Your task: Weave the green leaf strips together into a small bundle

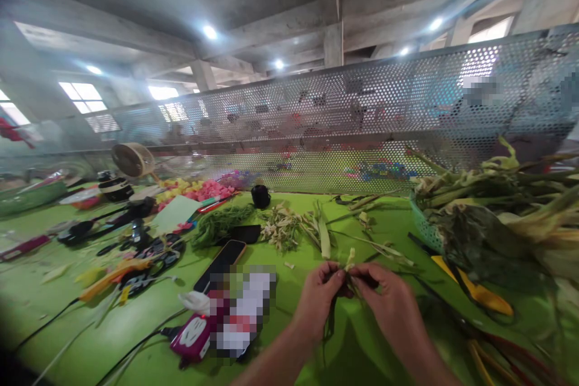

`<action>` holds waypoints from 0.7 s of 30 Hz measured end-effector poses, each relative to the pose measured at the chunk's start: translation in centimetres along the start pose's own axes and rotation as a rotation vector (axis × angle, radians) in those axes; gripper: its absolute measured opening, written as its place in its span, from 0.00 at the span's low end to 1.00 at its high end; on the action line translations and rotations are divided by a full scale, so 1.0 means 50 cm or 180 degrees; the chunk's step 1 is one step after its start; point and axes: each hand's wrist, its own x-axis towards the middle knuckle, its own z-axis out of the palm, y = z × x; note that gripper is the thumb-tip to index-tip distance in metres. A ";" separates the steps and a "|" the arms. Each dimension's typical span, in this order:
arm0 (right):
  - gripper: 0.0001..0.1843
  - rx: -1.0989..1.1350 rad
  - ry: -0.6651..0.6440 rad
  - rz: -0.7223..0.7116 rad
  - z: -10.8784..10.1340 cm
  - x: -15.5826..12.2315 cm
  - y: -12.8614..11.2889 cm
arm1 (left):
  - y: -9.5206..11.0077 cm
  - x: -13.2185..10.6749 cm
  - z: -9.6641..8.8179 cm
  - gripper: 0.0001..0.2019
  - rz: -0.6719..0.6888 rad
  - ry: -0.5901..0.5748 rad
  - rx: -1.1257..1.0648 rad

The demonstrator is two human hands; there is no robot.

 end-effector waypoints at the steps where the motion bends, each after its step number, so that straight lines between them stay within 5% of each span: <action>1: 0.10 -0.0030 0.0001 -0.0063 0.000 0.000 0.001 | 0.000 0.000 0.000 0.16 -0.0012 -0.0014 -0.0014; 12: 0.11 0.0457 -0.0248 0.0207 0.001 0.005 0.003 | 0.005 0.004 -0.002 0.09 0.0003 0.0171 0.0062; 21: 0.10 0.0263 -0.0133 0.0178 -0.002 0.006 0.010 | 0.020 -0.014 0.006 0.08 -0.0049 -0.0075 0.0296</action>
